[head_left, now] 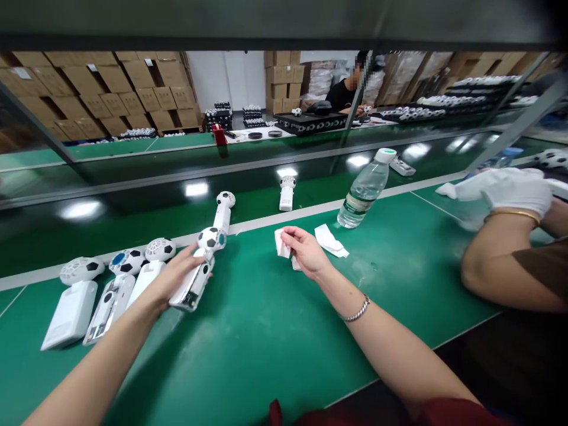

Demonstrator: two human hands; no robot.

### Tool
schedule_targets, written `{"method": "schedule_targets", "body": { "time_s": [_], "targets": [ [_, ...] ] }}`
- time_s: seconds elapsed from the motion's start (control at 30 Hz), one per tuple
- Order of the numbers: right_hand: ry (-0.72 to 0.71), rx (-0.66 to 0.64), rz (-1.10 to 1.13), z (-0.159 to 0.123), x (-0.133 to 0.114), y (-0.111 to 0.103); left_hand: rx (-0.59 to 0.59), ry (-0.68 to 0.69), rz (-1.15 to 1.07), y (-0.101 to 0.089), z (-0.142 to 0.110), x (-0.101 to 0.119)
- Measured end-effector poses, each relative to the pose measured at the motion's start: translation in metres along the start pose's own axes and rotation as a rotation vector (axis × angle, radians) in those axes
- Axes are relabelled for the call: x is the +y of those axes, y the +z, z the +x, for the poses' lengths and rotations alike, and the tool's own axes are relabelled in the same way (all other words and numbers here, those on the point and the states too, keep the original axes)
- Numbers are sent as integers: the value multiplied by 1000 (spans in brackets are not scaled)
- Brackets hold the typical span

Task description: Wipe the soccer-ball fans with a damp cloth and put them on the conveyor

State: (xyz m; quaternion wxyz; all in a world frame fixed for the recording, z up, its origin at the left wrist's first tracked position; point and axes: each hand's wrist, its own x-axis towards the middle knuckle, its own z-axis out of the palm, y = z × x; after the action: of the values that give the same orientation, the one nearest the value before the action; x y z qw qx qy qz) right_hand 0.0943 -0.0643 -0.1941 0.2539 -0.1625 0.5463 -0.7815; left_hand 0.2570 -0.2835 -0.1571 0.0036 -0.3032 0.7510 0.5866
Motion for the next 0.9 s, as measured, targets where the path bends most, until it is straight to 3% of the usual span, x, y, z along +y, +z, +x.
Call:
{"method": "schedule_targets", "body": {
  "time_s": [0.07,0.17,0.27,0.43,0.63,0.9],
  "targets": [
    [-60,-6,-122,-1,0,1,-229,-74,-475,18,-13,-5],
    [-130,-48,-289,-4,3,5,-419,-115,-732,48,-25,-14],
    [-198,-73,-447,-9,5,9,-438,-107,-670,66,-27,-21],
    [-366,-49,-669,-16,6,15,-482,-127,-611,69,-25,-21],
    [-563,-274,-836,-21,10,24,-535,-116,-588,69,-26,-22],
    [-553,-234,-1038,-22,8,29,-546,-120,-589,69,-25,-23]
  ]
}}
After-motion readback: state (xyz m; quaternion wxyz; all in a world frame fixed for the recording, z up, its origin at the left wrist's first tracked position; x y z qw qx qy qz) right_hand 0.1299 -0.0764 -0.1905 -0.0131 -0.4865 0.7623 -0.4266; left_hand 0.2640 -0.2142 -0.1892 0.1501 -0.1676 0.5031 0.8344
